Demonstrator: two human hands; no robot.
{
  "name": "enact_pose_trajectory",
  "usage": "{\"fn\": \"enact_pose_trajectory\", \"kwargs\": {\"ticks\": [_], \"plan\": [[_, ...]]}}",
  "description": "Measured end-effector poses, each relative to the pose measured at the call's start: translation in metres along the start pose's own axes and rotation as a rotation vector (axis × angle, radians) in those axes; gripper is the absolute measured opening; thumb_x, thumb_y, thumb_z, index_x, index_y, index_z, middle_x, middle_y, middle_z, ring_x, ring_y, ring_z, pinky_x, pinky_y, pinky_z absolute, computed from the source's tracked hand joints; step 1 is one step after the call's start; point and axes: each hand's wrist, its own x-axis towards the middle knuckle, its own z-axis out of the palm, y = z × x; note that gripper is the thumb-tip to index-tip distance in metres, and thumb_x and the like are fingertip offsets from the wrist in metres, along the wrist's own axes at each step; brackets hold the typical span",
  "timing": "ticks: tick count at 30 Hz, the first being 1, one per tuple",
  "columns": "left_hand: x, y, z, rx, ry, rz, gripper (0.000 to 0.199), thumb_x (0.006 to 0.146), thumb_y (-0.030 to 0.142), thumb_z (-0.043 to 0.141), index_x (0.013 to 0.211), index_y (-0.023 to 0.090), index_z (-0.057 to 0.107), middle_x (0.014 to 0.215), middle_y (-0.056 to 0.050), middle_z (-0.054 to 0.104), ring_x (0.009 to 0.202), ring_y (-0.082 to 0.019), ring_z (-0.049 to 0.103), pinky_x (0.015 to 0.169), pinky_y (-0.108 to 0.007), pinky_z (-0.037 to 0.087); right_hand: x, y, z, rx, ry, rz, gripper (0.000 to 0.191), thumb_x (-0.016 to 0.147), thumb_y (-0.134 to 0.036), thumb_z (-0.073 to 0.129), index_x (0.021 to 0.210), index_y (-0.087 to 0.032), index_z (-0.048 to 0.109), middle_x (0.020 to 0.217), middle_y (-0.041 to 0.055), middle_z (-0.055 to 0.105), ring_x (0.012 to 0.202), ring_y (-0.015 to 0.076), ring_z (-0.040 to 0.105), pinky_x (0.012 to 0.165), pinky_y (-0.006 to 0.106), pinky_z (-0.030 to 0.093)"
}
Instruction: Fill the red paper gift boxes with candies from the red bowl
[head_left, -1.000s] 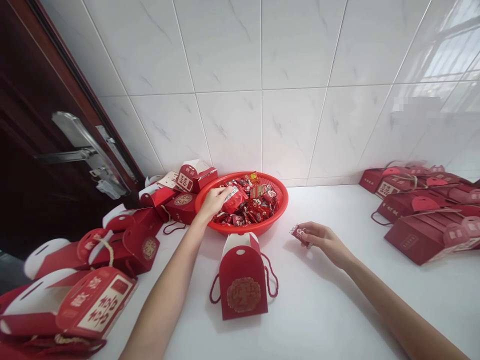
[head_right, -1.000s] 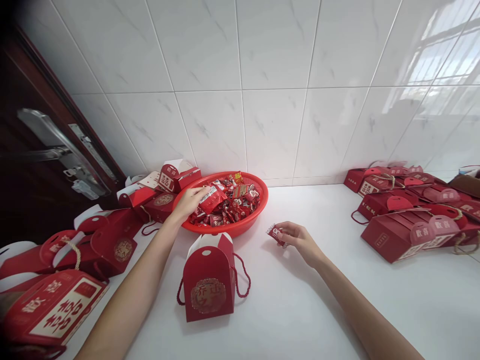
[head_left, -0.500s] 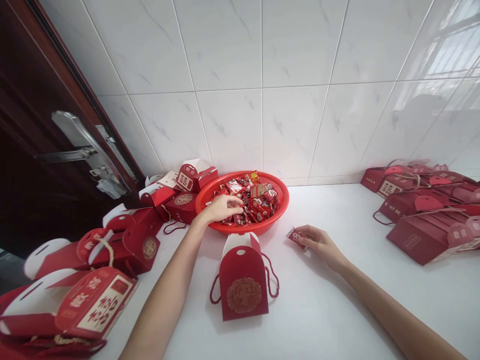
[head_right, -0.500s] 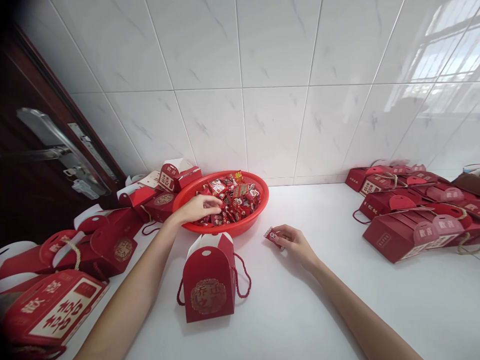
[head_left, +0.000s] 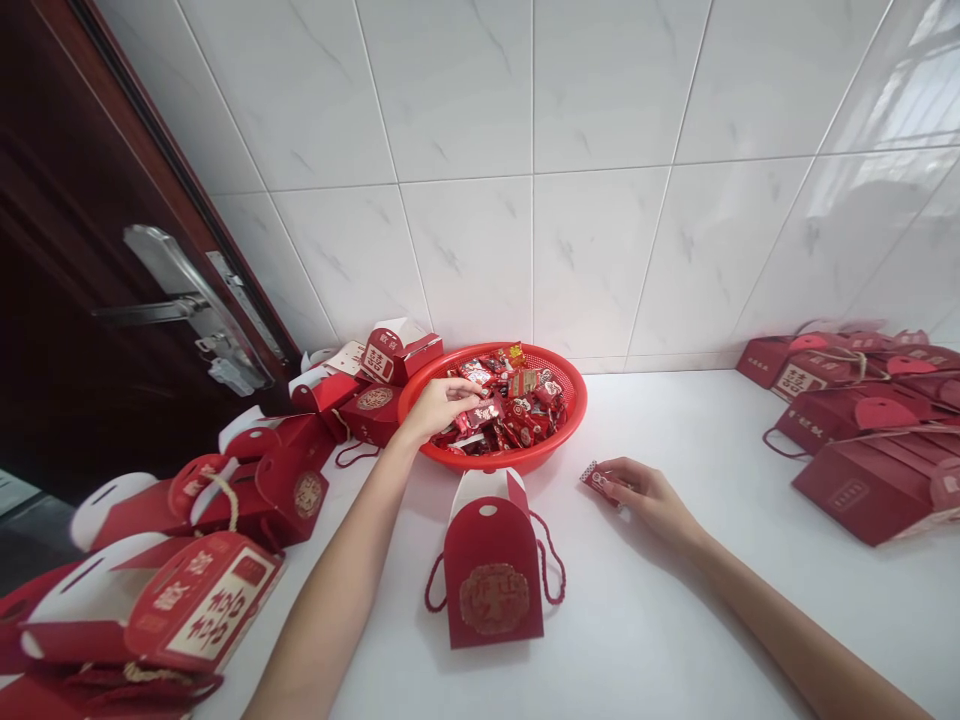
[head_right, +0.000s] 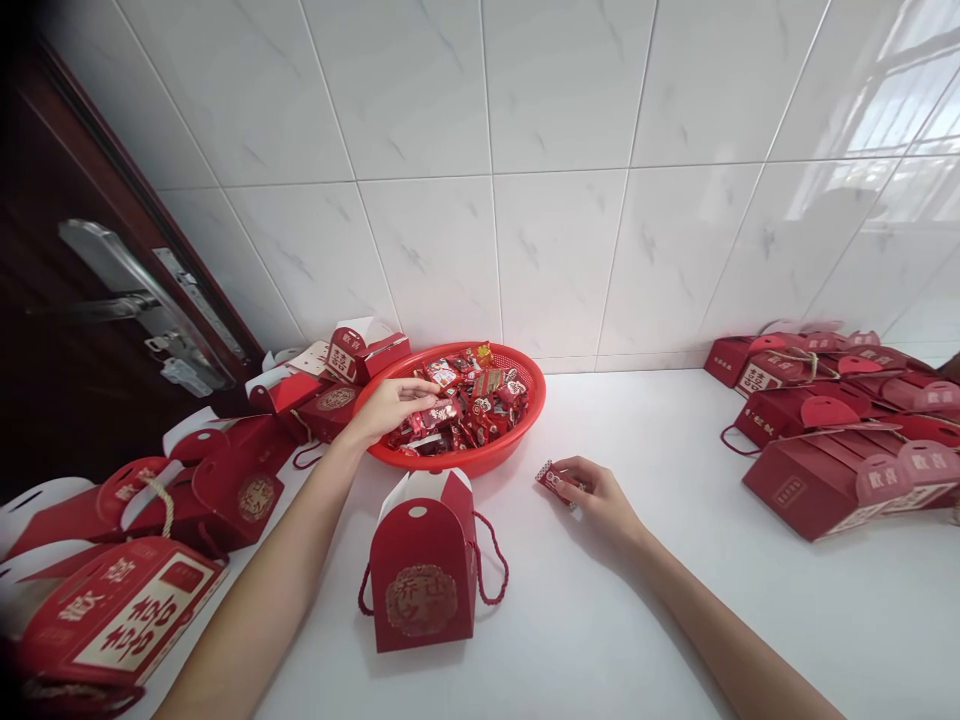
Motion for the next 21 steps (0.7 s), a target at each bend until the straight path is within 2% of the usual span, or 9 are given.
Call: {"fn": "enact_pose_trajectory", "kwargs": {"ticks": [5,11,18,21], "plan": [[-0.001,0.002,0.001,-0.044,0.089,0.002,0.041,0.057,0.044,0.086,0.087,0.016,0.078,0.101,-0.01,0.079,0.098,-0.027,0.071,0.09,-0.038,0.055,0.001,0.0,0.002,-0.017,0.024,-0.032,0.052,0.071,-0.066,0.076,0.097,-0.021,0.074,0.102,0.0112,0.076,0.09,0.0264,0.067,0.077,0.037,0.051],[-0.003,0.004,0.001,-0.04,0.108,-0.014,0.037,0.059,0.043,0.086,0.084,0.017,0.079,0.093,-0.008,0.079,0.089,-0.024,0.07,0.082,-0.034,0.056,0.0,0.001,0.005,-0.069,0.058,-0.072,0.047,0.076,-0.062,0.072,0.098,-0.02,0.073,0.102,0.0113,0.076,0.088,0.026,0.068,0.076,0.036,0.052],[-0.003,0.006,0.002,-0.076,0.133,-0.016,0.037,0.057,0.043,0.088,0.082,0.017,0.08,0.089,-0.008,0.078,0.084,-0.022,0.069,0.077,-0.032,0.056,0.005,0.014,0.008,-0.334,0.132,-0.141,0.035,0.083,-0.052,0.062,0.099,-0.022,0.071,0.096,0.0085,0.077,0.082,0.0248,0.068,0.075,0.038,0.054],[-0.006,0.012,0.002,-0.113,0.136,0.015,0.036,0.058,0.043,0.088,0.082,0.018,0.08,0.09,-0.007,0.078,0.086,-0.023,0.07,0.079,-0.032,0.056,0.007,0.021,0.006,-0.443,0.197,-0.242,0.031,0.087,-0.047,0.058,0.1,-0.023,0.071,0.099,0.0091,0.076,0.085,0.0253,0.069,0.078,0.04,0.056]]}}
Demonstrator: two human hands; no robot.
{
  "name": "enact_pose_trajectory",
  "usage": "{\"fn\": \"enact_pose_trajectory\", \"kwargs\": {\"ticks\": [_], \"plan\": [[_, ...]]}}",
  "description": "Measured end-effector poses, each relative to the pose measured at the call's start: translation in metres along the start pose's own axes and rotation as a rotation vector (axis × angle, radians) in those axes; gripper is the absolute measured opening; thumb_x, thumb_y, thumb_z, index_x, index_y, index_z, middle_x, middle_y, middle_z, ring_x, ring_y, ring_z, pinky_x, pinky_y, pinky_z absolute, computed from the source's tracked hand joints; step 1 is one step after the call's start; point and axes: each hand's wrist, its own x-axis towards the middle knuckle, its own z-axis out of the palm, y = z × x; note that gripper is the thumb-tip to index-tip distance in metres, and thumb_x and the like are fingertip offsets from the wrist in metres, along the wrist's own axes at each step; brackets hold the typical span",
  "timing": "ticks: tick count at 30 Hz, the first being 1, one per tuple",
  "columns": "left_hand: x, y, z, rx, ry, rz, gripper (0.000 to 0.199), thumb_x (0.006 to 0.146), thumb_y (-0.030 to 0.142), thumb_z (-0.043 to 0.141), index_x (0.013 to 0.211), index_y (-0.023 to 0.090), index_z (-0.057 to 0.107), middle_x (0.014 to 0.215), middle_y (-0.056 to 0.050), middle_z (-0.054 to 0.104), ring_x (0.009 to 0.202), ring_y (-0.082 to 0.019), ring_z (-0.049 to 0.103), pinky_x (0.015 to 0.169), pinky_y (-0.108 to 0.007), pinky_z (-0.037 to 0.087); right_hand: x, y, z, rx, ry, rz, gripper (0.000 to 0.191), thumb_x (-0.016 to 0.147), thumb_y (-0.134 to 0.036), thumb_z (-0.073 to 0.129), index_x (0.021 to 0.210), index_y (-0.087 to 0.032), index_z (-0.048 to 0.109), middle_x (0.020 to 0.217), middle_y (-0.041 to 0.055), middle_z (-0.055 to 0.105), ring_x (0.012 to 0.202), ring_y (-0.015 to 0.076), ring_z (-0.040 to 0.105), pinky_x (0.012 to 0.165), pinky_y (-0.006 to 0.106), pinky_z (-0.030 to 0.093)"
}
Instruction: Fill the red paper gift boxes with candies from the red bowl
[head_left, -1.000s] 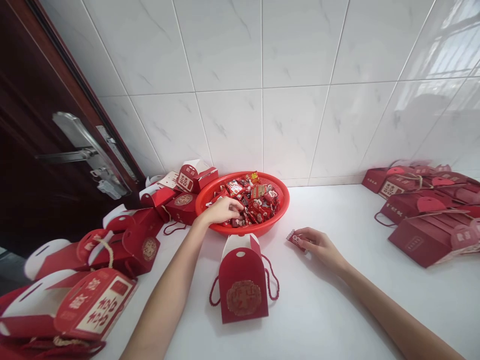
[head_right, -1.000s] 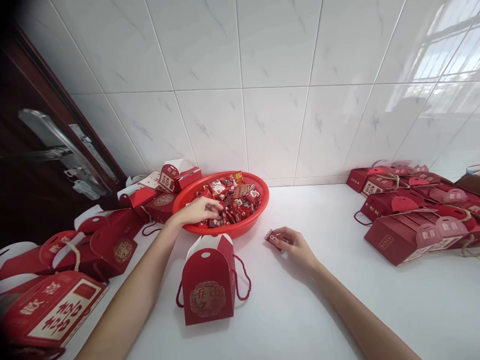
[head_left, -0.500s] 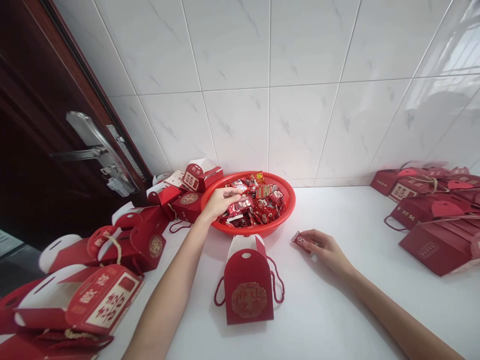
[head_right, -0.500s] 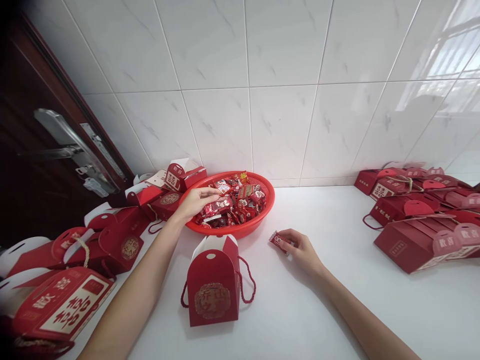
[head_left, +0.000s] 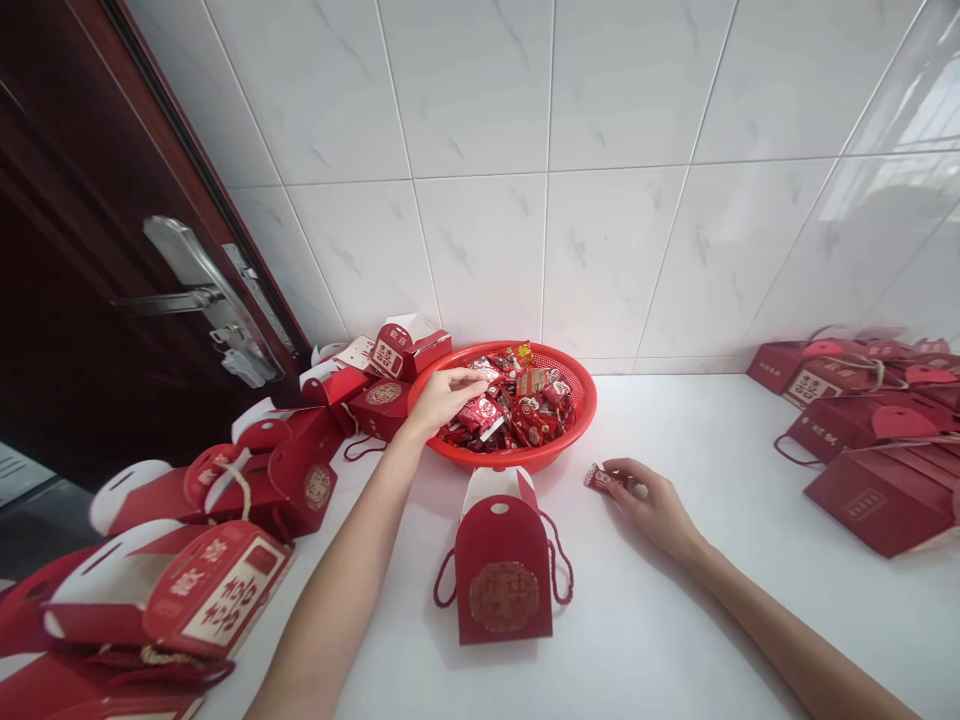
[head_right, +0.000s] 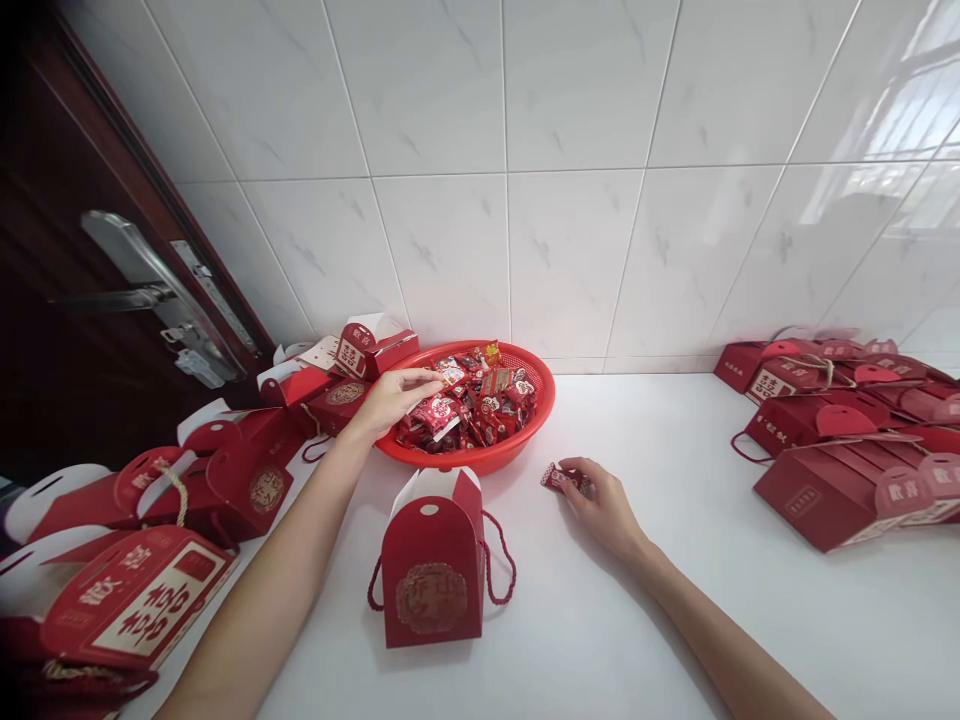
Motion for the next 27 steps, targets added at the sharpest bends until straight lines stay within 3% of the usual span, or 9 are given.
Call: {"fn": "enact_pose_trajectory", "kwargs": {"ticks": [3,6,11,13,15,18,22,24,27], "plan": [[-0.003,0.007,0.001,-0.04,-0.011,0.066,0.032,0.059,0.043,0.087,0.08,0.019,0.079,0.091,-0.006,0.078,0.09,-0.023,0.071,0.083,-0.032,0.055,0.007,-0.005,-0.002,-0.1,0.195,-0.205,0.025,0.09,-0.039,0.055,0.104,-0.024,0.069,0.11,0.0106,0.073,0.101,0.0285,0.068,0.085,0.045,0.056],[-0.005,0.012,0.005,-0.073,-0.003,0.132,0.035,0.06,0.046,0.086,0.08,0.019,0.079,0.092,-0.006,0.078,0.091,-0.023,0.07,0.087,-0.033,0.055,0.023,-0.034,-0.001,-0.135,0.344,-0.45,0.019,0.095,-0.029,0.052,0.107,-0.025,0.067,0.114,0.0109,0.071,0.107,0.0274,0.067,0.091,0.047,0.055],[-0.009,0.016,0.015,-0.108,0.005,0.156,0.046,0.059,0.053,0.086,0.086,0.017,0.078,0.096,-0.009,0.078,0.094,-0.025,0.07,0.089,-0.037,0.054,0.059,-0.104,0.023,-0.067,0.182,-0.686,0.037,0.092,-0.031,0.063,0.128,-0.027,0.059,0.131,0.0117,0.064,0.126,0.0293,0.058,0.105,0.049,0.049],[-0.011,0.018,0.017,-0.103,0.0,0.164,0.045,0.063,0.054,0.084,0.087,0.016,0.077,0.099,-0.01,0.078,0.097,-0.026,0.069,0.092,-0.037,0.053,0.071,-0.123,0.038,-0.018,0.034,-0.647,0.052,0.086,-0.036,0.071,0.135,-0.029,0.056,0.142,0.0111,0.057,0.133,0.0323,0.052,0.107,0.051,0.046],[-0.013,0.019,0.018,-0.087,-0.002,0.173,0.044,0.066,0.054,0.081,0.088,0.016,0.076,0.102,-0.01,0.078,0.102,-0.027,0.069,0.095,-0.037,0.052,0.079,-0.134,0.051,0.085,-0.051,-0.578,0.051,0.083,-0.035,0.073,0.132,-0.03,0.06,0.14,0.0092,0.059,0.128,0.0325,0.056,0.104,0.05,0.049],[-0.014,0.022,0.016,-0.076,-0.002,0.137,0.047,0.074,0.06,0.072,0.092,0.016,0.076,0.106,-0.01,0.077,0.104,-0.027,0.069,0.093,-0.036,0.053,0.089,-0.14,0.06,0.355,-0.093,-0.418,0.034,0.083,-0.037,0.069,0.116,-0.029,0.069,0.119,0.006,0.071,0.105,0.028,0.067,0.094,0.044,0.053],[-0.016,0.027,0.014,-0.056,-0.101,0.101,0.054,0.079,0.064,0.065,0.104,0.017,0.075,0.116,-0.01,0.075,0.11,-0.028,0.067,0.091,-0.036,0.055,0.102,-0.136,0.057,0.783,-0.165,-0.006,0.028,0.077,-0.049,0.071,0.091,-0.024,0.071,0.089,0.0024,0.074,0.063,0.0199,0.067,0.067,0.036,0.055],[-0.017,0.027,0.015,0.011,-0.14,0.155,0.052,0.074,0.057,0.073,0.108,0.018,0.075,0.117,-0.009,0.074,0.113,-0.028,0.066,0.096,-0.035,0.052,0.108,-0.134,0.055,0.888,-0.189,0.136,0.029,0.074,-0.051,0.073,0.082,-0.023,0.07,0.076,0.0013,0.071,0.058,0.0198,0.066,0.062,0.035,0.053],[-0.017,0.025,0.018,0.061,-0.201,0.193,0.045,0.077,0.054,0.073,0.105,0.018,0.076,0.11,-0.008,0.076,0.105,-0.026,0.068,0.093,-0.035,0.053,0.11,-0.133,0.056,0.933,-0.246,0.176,0.034,0.076,-0.056,0.072,0.078,-0.022,0.071,0.067,0.0031,0.069,0.064,0.0231,0.067,0.065,0.037,0.054]]}}
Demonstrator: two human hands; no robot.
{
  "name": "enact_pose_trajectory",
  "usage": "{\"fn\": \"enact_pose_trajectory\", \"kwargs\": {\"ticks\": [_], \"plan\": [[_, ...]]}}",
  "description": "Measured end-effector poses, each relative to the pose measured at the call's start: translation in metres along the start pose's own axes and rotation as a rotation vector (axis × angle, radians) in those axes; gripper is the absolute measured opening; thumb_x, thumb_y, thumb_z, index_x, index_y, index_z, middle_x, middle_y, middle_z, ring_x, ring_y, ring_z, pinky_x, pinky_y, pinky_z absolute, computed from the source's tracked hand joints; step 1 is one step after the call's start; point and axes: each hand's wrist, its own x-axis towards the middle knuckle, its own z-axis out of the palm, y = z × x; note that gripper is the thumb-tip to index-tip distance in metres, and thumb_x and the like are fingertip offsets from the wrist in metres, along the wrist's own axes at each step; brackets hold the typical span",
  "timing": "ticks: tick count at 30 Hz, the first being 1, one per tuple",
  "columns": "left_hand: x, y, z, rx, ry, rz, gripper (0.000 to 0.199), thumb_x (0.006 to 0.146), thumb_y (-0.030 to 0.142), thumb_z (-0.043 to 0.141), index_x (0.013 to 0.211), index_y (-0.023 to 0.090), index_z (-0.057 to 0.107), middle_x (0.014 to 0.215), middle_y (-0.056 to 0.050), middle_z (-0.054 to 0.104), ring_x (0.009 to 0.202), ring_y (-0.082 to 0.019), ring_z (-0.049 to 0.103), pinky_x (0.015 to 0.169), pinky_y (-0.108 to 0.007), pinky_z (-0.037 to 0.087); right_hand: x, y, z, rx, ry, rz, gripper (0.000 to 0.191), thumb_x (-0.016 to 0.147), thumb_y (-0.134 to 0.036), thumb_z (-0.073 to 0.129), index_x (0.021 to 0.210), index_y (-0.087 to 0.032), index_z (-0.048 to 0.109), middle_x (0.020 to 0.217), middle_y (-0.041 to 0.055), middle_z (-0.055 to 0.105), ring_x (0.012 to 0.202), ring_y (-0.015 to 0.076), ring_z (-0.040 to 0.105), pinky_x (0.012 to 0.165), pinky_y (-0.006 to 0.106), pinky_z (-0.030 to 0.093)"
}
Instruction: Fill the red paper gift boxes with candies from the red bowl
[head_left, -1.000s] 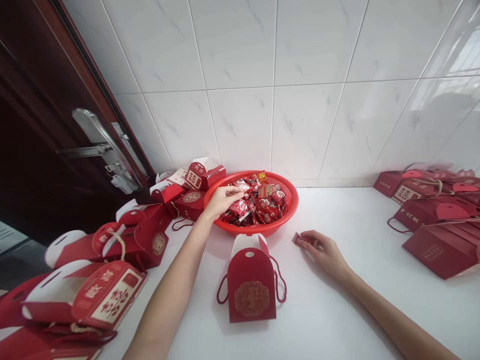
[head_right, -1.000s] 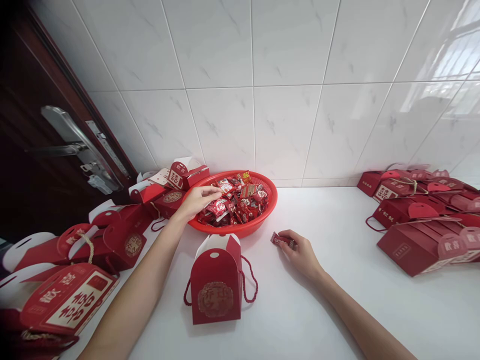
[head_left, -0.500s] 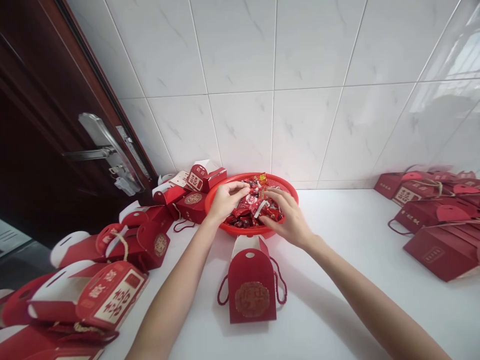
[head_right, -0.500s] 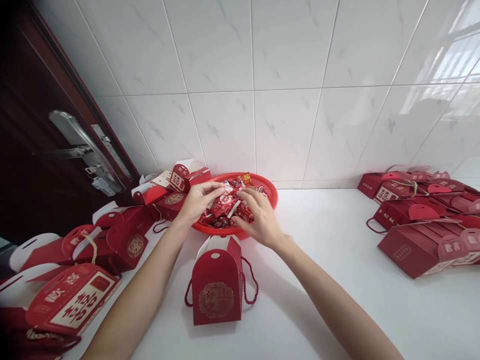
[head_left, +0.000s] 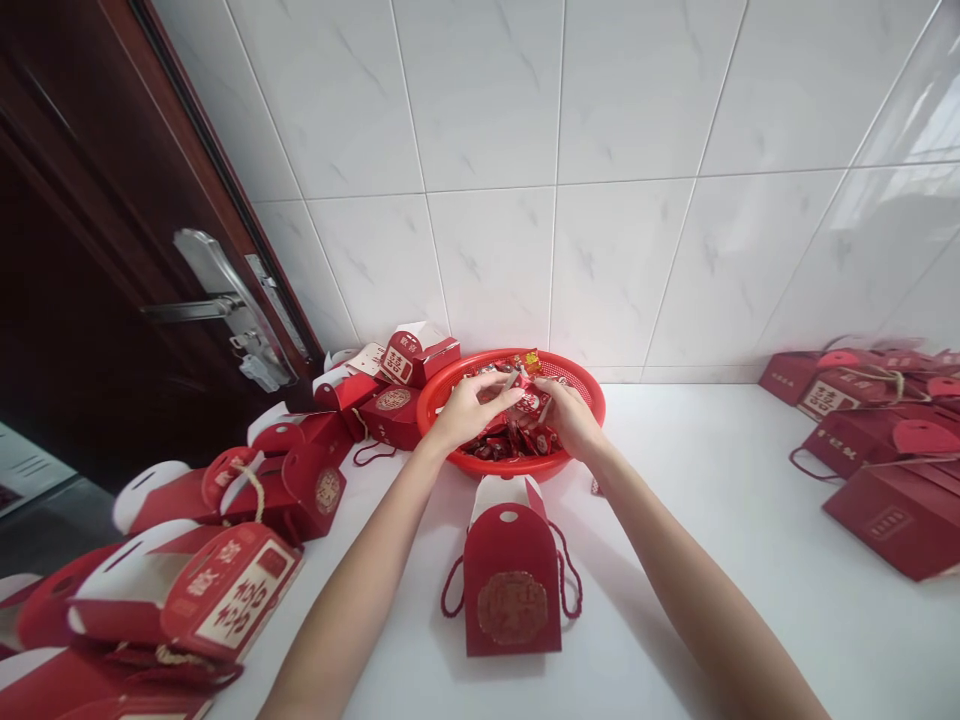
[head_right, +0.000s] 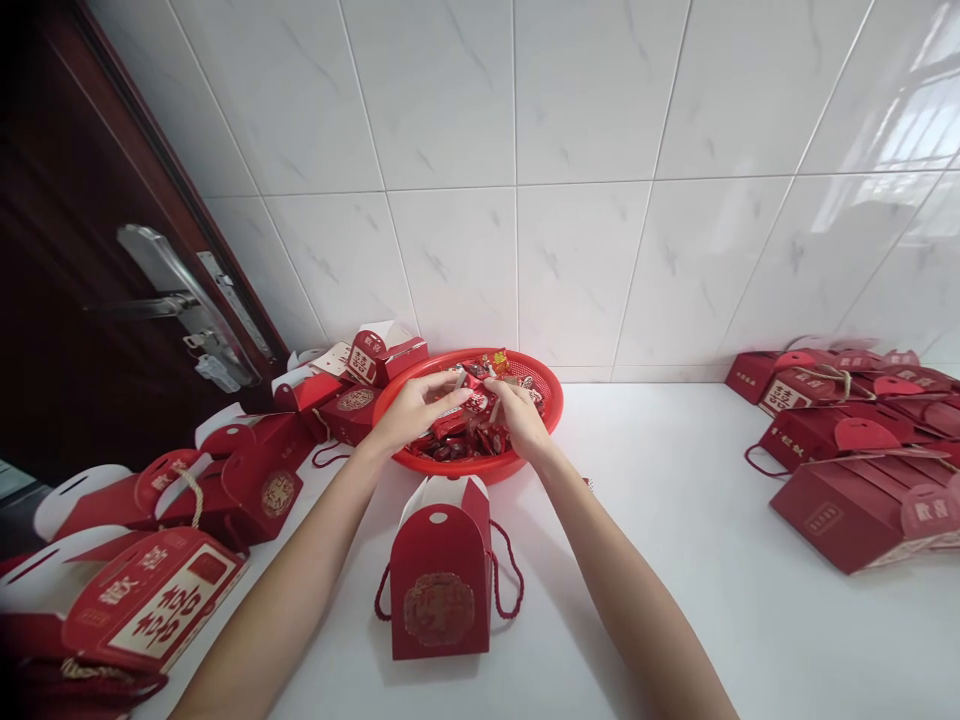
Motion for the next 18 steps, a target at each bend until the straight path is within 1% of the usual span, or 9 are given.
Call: {"fn": "enact_pose_trajectory", "kwargs": {"ticks": [2,5,8,10,13,15,16,18], "plan": [[0.001,-0.003,0.001,0.009,-0.018,0.005,0.043,0.08,0.056,0.069,0.1,0.018,0.077,0.104,-0.007,0.076,0.1,-0.026,0.069,0.09,-0.034,0.054,-0.002,0.001,0.001,-0.035,-0.038,-0.024,0.04,0.076,-0.061,0.071,0.081,-0.021,0.073,0.071,0.0042,0.071,0.07,0.0237,0.067,0.068,0.036,0.055],[0.002,-0.008,-0.001,0.054,0.042,0.008,0.043,0.077,0.059,0.072,0.089,0.018,0.079,0.092,-0.005,0.076,0.096,-0.026,0.068,0.088,-0.032,0.052,-0.006,0.0,0.0,-0.192,-0.058,-0.144,0.043,0.072,-0.061,0.077,0.085,-0.02,0.076,0.08,0.0028,0.071,0.077,0.0208,0.065,0.07,0.032,0.052],[0.003,-0.008,-0.003,0.06,0.092,-0.016,0.045,0.071,0.062,0.075,0.078,0.017,0.077,0.083,-0.004,0.074,0.091,-0.025,0.067,0.084,-0.032,0.052,-0.009,-0.002,-0.002,-0.297,-0.092,-0.238,0.04,0.073,-0.059,0.078,0.082,-0.02,0.077,0.078,0.0011,0.069,0.074,0.0174,0.06,0.066,0.028,0.047],[0.003,-0.008,-0.003,0.025,0.1,-0.039,0.046,0.068,0.062,0.076,0.078,0.017,0.077,0.083,-0.004,0.074,0.091,-0.025,0.067,0.085,-0.032,0.051,-0.009,-0.003,-0.003,-0.28,-0.111,-0.244,0.04,0.076,-0.059,0.075,0.079,-0.02,0.076,0.073,0.0006,0.067,0.068,0.0158,0.057,0.062,0.028,0.044],[0.004,-0.007,-0.001,-0.039,0.091,-0.055,0.046,0.068,0.062,0.077,0.08,0.018,0.078,0.087,-0.004,0.076,0.093,-0.025,0.067,0.088,-0.032,0.051,-0.009,-0.003,-0.002,-0.217,-0.114,-0.208,0.039,0.075,-0.059,0.076,0.076,-0.02,0.076,0.07,0.0005,0.067,0.061,0.0146,0.056,0.059,0.028,0.043],[0.006,-0.008,-0.001,-0.053,0.108,-0.062,0.047,0.068,0.063,0.076,0.081,0.018,0.079,0.088,-0.004,0.076,0.092,-0.025,0.068,0.087,-0.032,0.052,-0.008,-0.002,-0.001,-0.159,-0.105,-0.181,0.039,0.073,-0.059,0.078,0.079,-0.02,0.077,0.073,0.0012,0.07,0.063,0.0159,0.059,0.06,0.03,0.045],[0.007,-0.01,-0.003,-0.057,0.136,-0.07,0.049,0.068,0.065,0.076,0.081,0.018,0.079,0.088,-0.004,0.077,0.092,-0.025,0.068,0.086,-0.033,0.052,-0.008,-0.001,0.0,-0.115,-0.084,-0.17,0.04,0.071,-0.059,0.079,0.08,-0.021,0.076,0.075,0.0017,0.071,0.065,0.0174,0.061,0.062,0.03,0.047],[0.009,-0.015,-0.01,-0.061,0.218,-0.095,0.055,0.067,0.069,0.074,0.085,0.018,0.079,0.087,-0.006,0.077,0.09,-0.026,0.069,0.085,-0.034,0.054,-0.006,0.0,-0.001,-0.011,-0.002,-0.154,0.041,0.066,-0.059,0.082,0.082,-0.022,0.075,0.08,0.0022,0.073,0.073,0.0208,0.066,0.066,0.032,0.051]]}}
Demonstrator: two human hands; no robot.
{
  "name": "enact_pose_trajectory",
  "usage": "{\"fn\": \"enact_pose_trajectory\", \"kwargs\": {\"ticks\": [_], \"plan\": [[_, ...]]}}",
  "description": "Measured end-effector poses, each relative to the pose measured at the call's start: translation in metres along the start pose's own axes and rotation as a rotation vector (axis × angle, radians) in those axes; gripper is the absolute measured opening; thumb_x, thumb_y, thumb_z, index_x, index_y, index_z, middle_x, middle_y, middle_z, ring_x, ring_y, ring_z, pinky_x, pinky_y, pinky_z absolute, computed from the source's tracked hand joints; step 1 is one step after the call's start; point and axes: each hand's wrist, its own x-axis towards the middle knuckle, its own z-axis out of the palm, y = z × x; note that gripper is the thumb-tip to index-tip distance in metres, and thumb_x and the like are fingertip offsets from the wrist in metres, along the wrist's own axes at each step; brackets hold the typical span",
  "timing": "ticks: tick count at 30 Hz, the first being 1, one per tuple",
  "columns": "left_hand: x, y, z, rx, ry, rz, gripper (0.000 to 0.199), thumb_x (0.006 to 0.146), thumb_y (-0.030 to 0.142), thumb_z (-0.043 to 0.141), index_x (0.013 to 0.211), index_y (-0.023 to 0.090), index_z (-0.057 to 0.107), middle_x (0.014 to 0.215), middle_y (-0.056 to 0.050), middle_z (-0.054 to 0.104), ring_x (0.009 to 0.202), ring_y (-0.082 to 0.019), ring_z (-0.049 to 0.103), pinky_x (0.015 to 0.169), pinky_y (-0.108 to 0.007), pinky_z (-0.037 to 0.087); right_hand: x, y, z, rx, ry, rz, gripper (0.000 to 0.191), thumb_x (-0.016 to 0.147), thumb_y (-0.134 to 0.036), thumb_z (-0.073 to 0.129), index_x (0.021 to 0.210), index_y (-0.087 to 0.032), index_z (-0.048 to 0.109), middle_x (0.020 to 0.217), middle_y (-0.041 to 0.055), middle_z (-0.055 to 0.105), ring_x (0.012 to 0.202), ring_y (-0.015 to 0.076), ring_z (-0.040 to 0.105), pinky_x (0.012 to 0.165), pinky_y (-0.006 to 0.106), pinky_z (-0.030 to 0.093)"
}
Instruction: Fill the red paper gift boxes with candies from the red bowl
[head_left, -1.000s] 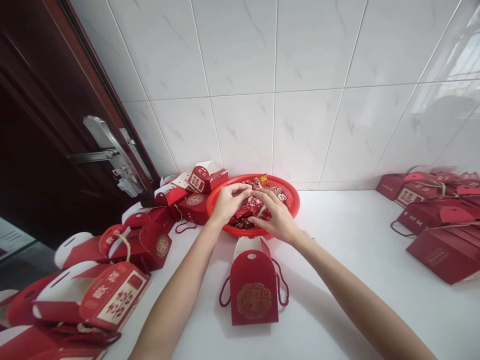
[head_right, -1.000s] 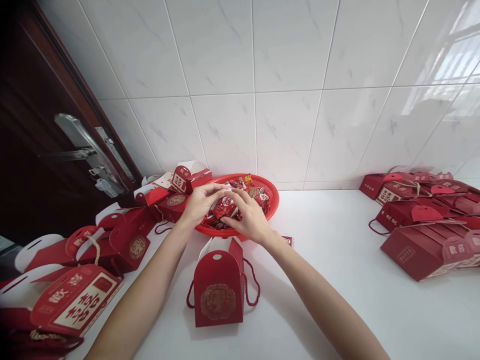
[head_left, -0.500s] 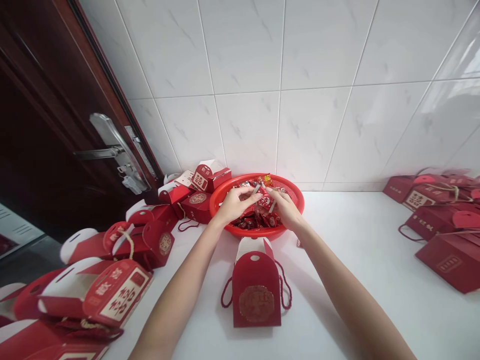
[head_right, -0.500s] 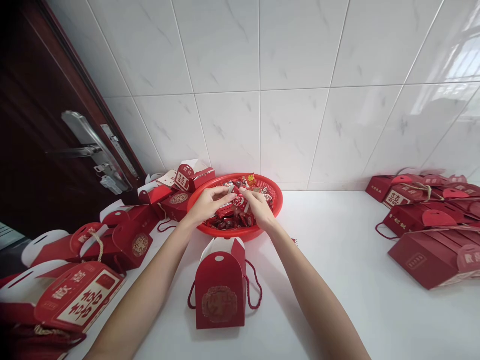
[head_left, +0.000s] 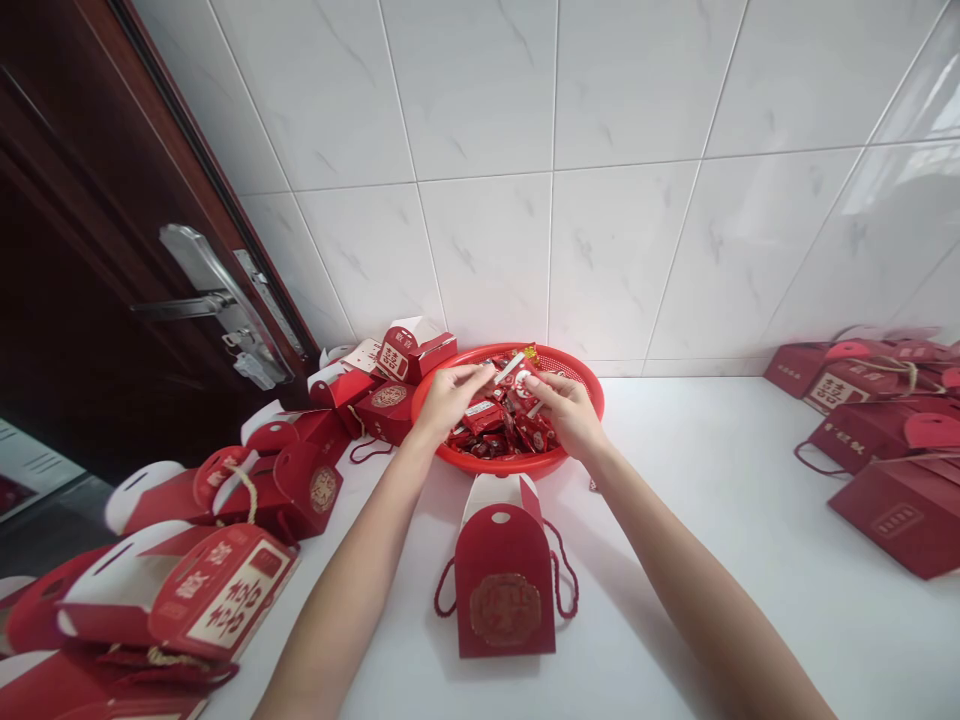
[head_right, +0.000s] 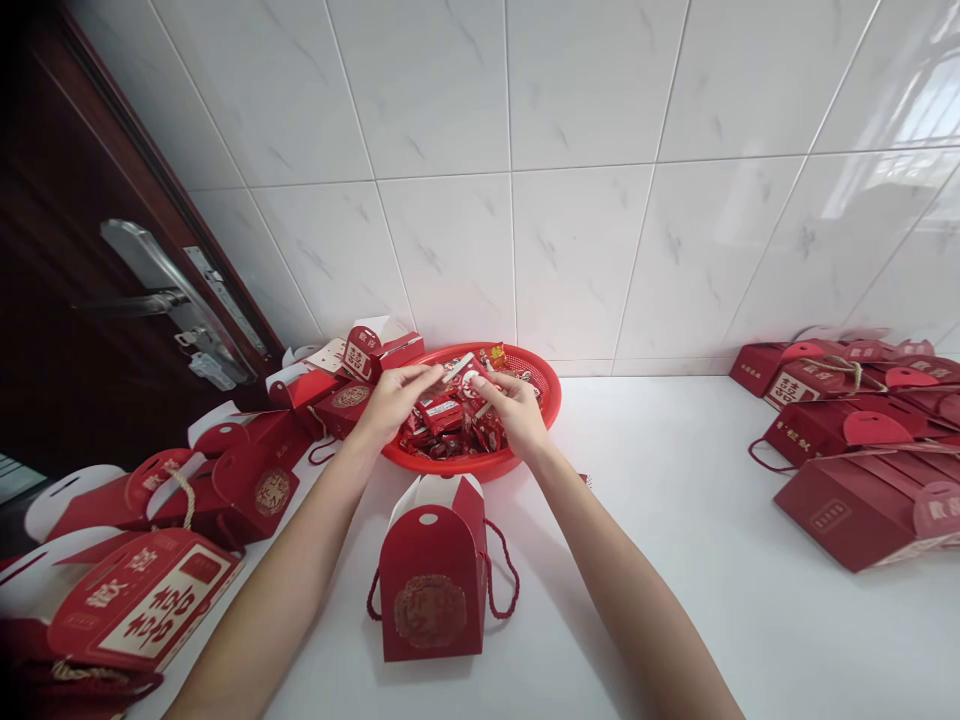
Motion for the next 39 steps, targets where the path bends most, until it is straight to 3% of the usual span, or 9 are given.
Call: {"fn": "enact_pose_trajectory", "kwargs": {"ticks": [3,7,12,16,21,24,29,32,39], "plan": [[0.006,-0.01,-0.018,0.078,0.065,-0.031,0.055,0.065,0.067,0.074,0.086,0.016,0.078,0.085,-0.009,0.077,0.089,-0.027,0.07,0.085,-0.036,0.054,0.004,0.003,-0.002,0.095,0.143,0.016,0.042,0.06,-0.058,0.084,0.078,-0.023,0.07,0.084,0.002,0.074,0.081,0.0233,0.069,0.071,0.033,0.055],[0.009,-0.023,-0.038,0.371,-0.003,-0.041,0.035,0.065,0.052,0.076,0.079,0.02,0.078,0.085,-0.008,0.078,0.089,-0.029,0.07,0.082,-0.035,0.053,0.007,0.004,-0.003,0.14,0.181,0.027,0.037,0.063,-0.055,0.081,0.076,-0.024,0.066,0.086,0.0033,0.076,0.086,0.0245,0.071,0.079,0.035,0.056],[0.008,-0.028,-0.038,0.692,-0.133,-0.114,0.02,0.065,0.041,0.074,0.076,0.025,0.078,0.081,-0.007,0.078,0.082,-0.028,0.071,0.071,-0.031,0.05,0.007,0.004,-0.004,0.145,0.184,0.033,0.028,0.067,-0.047,0.077,0.075,-0.024,0.064,0.087,0.0035,0.075,0.09,0.0255,0.071,0.08,0.036,0.056],[0.011,-0.024,-0.031,0.91,-0.316,-0.199,0.033,0.053,0.048,0.083,0.079,0.028,0.079,0.08,-0.006,0.078,0.083,-0.03,0.071,0.07,-0.03,0.048,0.009,0.007,-0.006,0.165,0.192,0.013,0.021,0.067,-0.039,0.075,0.073,-0.024,0.062,0.084,0.0019,0.073,0.088,0.0235,0.07,0.078,0.034,0.056],[0.019,-0.021,-0.021,0.832,-0.494,-0.275,0.059,0.031,0.036,0.09,0.088,0.028,0.079,0.076,-0.001,0.076,0.072,-0.026,0.07,0.062,-0.027,0.046,0.01,0.009,-0.007,0.182,0.181,0.004,0.018,0.066,-0.032,0.076,0.078,-0.023,0.065,0.086,0.0009,0.072,0.08,0.0191,0.069,0.079,0.034,0.057],[0.025,-0.026,-0.017,0.803,-0.555,-0.345,0.063,0.033,0.032,0.089,0.094,0.026,0.078,0.077,-0.002,0.076,0.07,-0.026,0.069,0.061,-0.027,0.046,0.01,0.01,-0.007,0.19,0.196,0.002,0.022,0.064,-0.032,0.079,0.08,-0.023,0.067,0.089,0.0007,0.072,0.076,0.0174,0.068,0.078,0.034,0.058],[0.028,-0.035,-0.013,0.851,-0.544,-0.218,0.065,0.036,0.04,0.088,0.098,0.027,0.075,0.085,-0.003,0.078,0.073,-0.025,0.071,0.061,-0.026,0.046,0.011,0.011,-0.006,0.169,0.185,0.015,0.024,0.063,-0.034,0.08,0.081,-0.023,0.066,0.086,-0.0001,0.071,0.075,0.0172,0.068,0.077,0.033,0.057],[0.026,-0.034,-0.01,0.931,-0.551,-0.221,0.065,0.037,0.039,0.088,0.099,0.028,0.075,0.092,-0.005,0.079,0.081,-0.028,0.072,0.065,-0.027,0.048,0.011,0.011,-0.006,0.171,0.185,0.018,0.024,0.063,-0.033,0.08,0.081,-0.023,0.067,0.086,-0.0005,0.072,0.076,0.0171,0.067,0.077,0.034,0.057],[0.028,-0.032,-0.007,0.988,-0.534,-0.201,0.02,0.061,0.026,0.073,0.081,0.025,0.075,0.063,0.0,0.07,0.065,-0.023,0.068,0.064,-0.027,0.048,0.008,0.009,-0.003,0.163,0.208,0.004,0.024,0.061,-0.033,0.081,0.079,-0.023,0.068,0.084,0.0,0.073,0.078,0.0184,0.068,0.075,0.032,0.058]]}}
